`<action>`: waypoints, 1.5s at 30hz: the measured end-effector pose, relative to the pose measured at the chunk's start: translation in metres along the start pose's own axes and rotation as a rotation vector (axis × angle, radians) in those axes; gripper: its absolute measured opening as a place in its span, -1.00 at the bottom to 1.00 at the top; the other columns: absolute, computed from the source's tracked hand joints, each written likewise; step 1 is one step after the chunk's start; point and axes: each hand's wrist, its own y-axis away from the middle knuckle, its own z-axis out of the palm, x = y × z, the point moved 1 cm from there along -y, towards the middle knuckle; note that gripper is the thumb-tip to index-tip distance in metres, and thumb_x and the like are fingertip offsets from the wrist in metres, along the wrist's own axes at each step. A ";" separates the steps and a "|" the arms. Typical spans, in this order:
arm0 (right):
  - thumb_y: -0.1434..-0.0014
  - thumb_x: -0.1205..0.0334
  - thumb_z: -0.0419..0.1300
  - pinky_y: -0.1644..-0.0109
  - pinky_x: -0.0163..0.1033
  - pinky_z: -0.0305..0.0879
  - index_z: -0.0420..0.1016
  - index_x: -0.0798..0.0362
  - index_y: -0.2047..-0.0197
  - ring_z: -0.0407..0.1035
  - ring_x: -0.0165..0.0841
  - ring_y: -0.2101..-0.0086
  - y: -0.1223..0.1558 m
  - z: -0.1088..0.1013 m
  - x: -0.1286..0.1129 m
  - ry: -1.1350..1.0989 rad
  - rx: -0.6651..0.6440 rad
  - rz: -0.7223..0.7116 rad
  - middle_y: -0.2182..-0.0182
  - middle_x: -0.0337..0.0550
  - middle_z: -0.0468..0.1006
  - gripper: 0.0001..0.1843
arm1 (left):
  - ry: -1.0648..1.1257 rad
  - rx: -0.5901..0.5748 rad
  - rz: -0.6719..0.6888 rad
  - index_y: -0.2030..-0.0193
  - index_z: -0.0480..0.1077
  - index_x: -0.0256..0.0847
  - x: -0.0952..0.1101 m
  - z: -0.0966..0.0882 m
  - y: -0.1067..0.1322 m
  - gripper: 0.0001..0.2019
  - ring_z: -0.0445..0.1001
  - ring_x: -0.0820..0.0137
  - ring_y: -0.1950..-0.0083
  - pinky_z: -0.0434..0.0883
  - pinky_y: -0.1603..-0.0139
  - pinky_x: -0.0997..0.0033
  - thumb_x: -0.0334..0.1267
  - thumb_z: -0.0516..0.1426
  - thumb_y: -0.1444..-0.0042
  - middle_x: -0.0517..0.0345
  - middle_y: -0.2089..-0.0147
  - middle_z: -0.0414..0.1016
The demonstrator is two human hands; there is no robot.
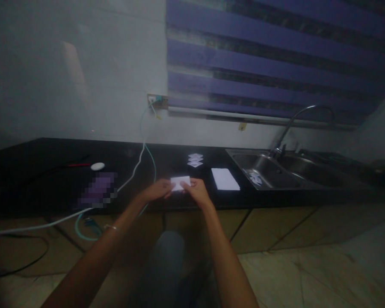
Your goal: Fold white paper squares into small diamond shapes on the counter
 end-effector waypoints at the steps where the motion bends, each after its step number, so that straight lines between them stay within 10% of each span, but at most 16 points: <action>1: 0.12 -0.06 0.37 0.40 -0.29 0.32 0.57 0.16 0.29 0.42 -0.37 0.51 0.000 0.000 0.000 0.004 0.004 0.003 0.44 -0.09 0.59 -0.55 | 0.002 0.000 0.002 0.60 0.28 -0.29 0.000 0.000 0.000 -0.40 0.17 0.55 0.62 0.11 0.56 0.54 0.23 -0.08 -0.16 0.21 0.67 0.27; 45: 0.02 -0.01 0.30 0.49 -0.32 0.13 0.65 0.09 0.39 0.34 -0.36 0.52 0.003 0.003 -0.004 0.263 0.007 -0.126 0.50 -0.13 0.59 -0.68 | 0.067 -0.086 0.057 0.47 0.31 -0.28 -0.003 0.002 -0.001 -0.51 0.19 0.49 0.54 0.17 0.44 0.50 0.14 -0.05 -0.20 0.25 0.61 0.23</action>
